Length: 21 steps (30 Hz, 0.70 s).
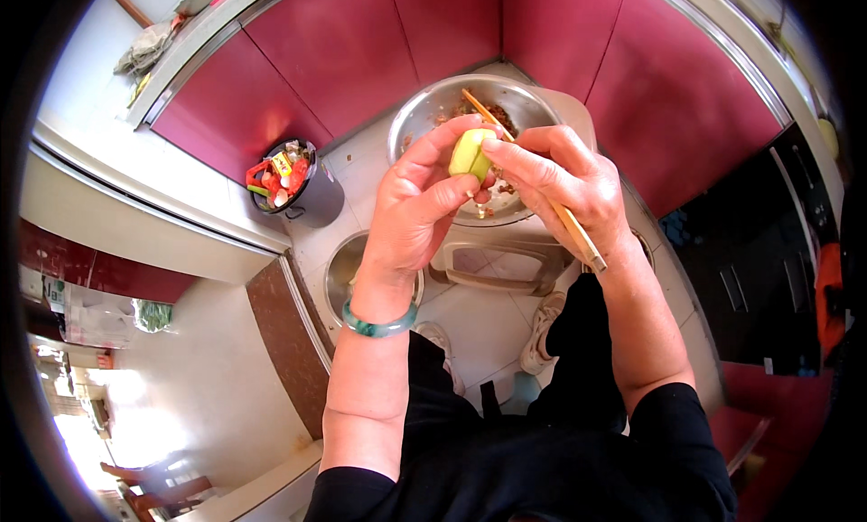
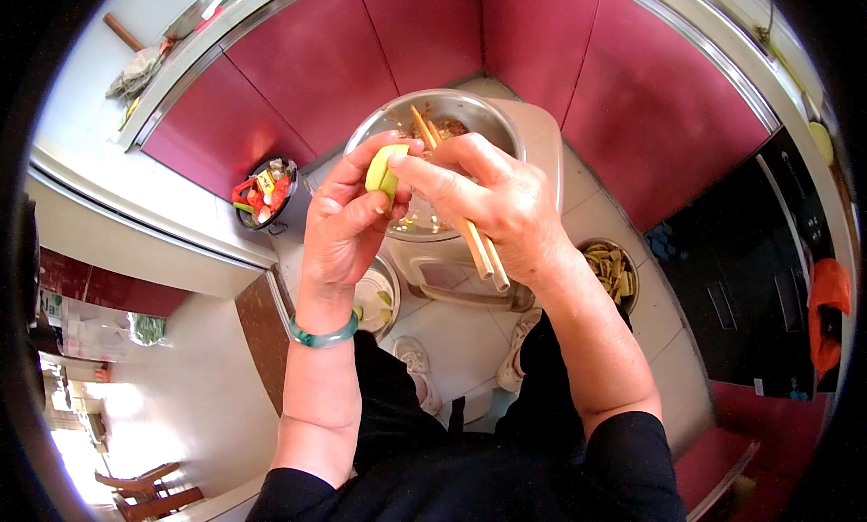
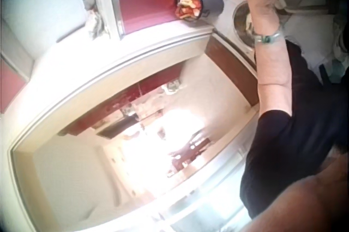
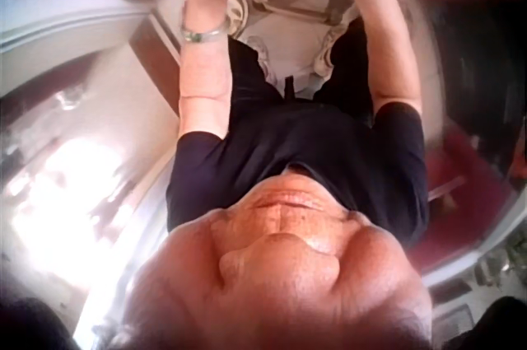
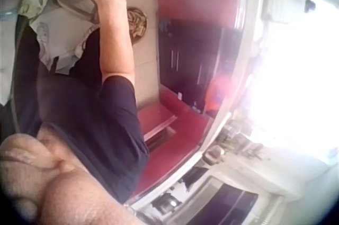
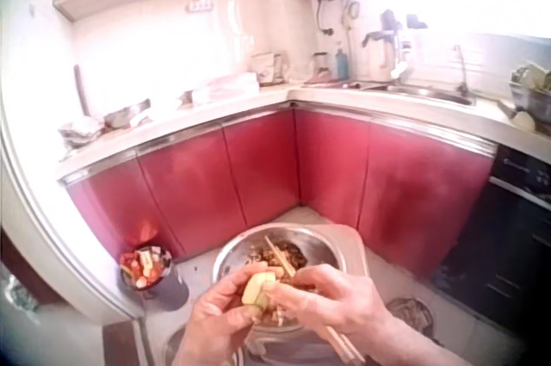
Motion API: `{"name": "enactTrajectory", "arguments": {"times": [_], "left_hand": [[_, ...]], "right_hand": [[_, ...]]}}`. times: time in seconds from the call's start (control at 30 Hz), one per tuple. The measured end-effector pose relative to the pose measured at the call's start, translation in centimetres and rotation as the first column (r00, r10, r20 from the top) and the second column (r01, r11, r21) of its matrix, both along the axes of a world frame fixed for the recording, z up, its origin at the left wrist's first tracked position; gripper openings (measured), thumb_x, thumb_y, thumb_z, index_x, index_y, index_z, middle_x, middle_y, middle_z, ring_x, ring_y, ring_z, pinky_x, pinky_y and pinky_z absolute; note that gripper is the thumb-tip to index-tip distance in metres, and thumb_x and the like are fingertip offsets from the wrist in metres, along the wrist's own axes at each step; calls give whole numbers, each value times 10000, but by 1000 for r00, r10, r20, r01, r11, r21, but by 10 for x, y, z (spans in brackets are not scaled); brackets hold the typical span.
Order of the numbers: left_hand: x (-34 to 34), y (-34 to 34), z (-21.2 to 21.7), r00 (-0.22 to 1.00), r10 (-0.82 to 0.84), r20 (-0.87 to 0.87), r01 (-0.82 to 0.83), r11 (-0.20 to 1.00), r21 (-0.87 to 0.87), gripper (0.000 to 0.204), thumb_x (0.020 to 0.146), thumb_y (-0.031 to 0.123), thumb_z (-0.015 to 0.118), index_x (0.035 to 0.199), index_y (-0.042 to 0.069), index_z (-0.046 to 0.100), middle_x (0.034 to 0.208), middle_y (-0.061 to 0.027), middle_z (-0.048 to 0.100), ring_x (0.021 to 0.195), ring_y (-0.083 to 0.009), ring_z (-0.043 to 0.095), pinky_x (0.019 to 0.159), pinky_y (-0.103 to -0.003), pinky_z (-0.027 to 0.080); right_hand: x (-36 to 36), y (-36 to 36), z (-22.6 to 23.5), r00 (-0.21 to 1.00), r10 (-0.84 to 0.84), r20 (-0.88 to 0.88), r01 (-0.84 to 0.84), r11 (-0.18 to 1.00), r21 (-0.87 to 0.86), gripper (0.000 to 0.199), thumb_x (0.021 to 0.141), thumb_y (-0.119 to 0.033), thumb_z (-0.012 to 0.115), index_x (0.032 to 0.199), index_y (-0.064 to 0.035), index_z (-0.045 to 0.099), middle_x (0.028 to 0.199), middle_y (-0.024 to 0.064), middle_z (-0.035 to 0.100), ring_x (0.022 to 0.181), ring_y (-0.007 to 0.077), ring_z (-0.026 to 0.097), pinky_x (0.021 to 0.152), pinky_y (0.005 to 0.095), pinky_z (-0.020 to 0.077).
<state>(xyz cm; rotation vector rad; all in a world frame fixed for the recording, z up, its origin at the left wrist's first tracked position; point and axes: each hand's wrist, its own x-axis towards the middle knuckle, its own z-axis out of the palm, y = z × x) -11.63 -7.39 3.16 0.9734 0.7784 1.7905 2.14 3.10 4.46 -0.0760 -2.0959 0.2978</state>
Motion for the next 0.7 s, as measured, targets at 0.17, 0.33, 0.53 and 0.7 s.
{"name": "enactTrajectory", "arguments": {"times": [0.17,0.33,0.53,0.7], "left_hand": [[-7,-1,-7,1000,-13,20,14,1000,-3,498,787,140,650,1237,26,468,1169,-87,540,889,-114,509,720,-227,416],[-14,-4,-8,1000,-18,-9,18,1000,-16,480,808,150,629,1238,19,461,1160,-79,543,930,-112,500,721,-227,395],[-16,-6,-9,1000,11,-24,-13,997,-77,474,816,175,626,1235,23,464,1161,-57,540,918,-100,508,724,-228,394],[-18,-8,-11,995,-28,-98,18,995,-100,457,837,197,608,1233,21,464,1122,-36,552,928,-96,518,751,-221,408]], "right_hand": [[-10,-2,4,995,35,88,-29,997,-69,271,690,-46,656,937,-133,586,791,38,566,642,222,594,518,300,487],[-14,-3,4,990,62,128,-55,997,-60,211,728,-69,636,918,-107,553,812,54,559,658,234,587,524,322,475],[-14,-5,4,986,75,147,-63,994,-90,189,741,-61,621,916,-101,562,798,53,552,643,242,583,527,323,471],[-12,-6,8,981,113,159,-92,987,-133,159,747,-60,606,898,-98,575,773,51,554,631,254,587,531,325,473]]}}
